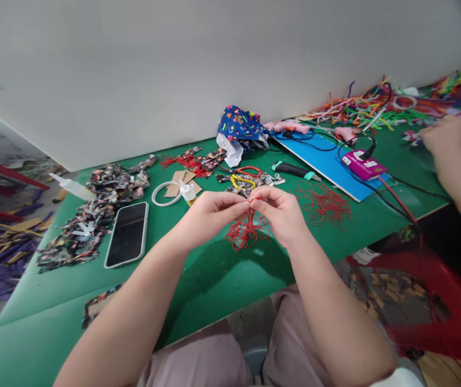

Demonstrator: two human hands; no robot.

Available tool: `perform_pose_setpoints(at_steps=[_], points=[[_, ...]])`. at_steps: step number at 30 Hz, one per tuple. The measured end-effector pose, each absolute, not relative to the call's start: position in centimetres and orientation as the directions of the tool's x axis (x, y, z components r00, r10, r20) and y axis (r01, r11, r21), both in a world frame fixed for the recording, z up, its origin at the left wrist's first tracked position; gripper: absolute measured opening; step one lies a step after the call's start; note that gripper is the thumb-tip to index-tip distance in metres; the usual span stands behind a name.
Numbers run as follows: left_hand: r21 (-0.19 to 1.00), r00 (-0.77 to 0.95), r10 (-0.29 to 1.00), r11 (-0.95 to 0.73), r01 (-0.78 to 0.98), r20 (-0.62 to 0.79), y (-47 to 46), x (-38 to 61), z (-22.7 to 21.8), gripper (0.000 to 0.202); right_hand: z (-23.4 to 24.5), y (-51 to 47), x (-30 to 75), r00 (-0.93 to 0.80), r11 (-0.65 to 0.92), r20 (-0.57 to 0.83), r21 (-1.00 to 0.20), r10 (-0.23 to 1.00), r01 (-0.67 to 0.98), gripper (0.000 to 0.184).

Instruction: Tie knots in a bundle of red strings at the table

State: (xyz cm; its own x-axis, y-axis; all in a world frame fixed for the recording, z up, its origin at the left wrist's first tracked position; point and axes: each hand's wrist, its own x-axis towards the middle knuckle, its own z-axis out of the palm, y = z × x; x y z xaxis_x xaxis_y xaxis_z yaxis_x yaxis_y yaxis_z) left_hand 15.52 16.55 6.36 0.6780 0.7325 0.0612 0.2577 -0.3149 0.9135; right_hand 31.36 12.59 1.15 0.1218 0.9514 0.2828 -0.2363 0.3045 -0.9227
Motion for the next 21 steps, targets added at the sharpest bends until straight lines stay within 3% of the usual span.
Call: perform_pose_setpoints(at_steps=[12,21], points=[[0.914,0.775,0.622,-0.242,0.324,-0.110,17.13,14.67,6.74,0.032,1.76,12.12,31.81,-0.084,0.206,0.226,-0.957,0.970,-0.205,0.015],[0.916,0.718,0.692,-0.241,0.321,-0.070,16.82,15.22,6.72,0.026,1.42,12.16,31.52,-0.064,0.223,0.244,-0.946,0.968,-0.237,0.011]])
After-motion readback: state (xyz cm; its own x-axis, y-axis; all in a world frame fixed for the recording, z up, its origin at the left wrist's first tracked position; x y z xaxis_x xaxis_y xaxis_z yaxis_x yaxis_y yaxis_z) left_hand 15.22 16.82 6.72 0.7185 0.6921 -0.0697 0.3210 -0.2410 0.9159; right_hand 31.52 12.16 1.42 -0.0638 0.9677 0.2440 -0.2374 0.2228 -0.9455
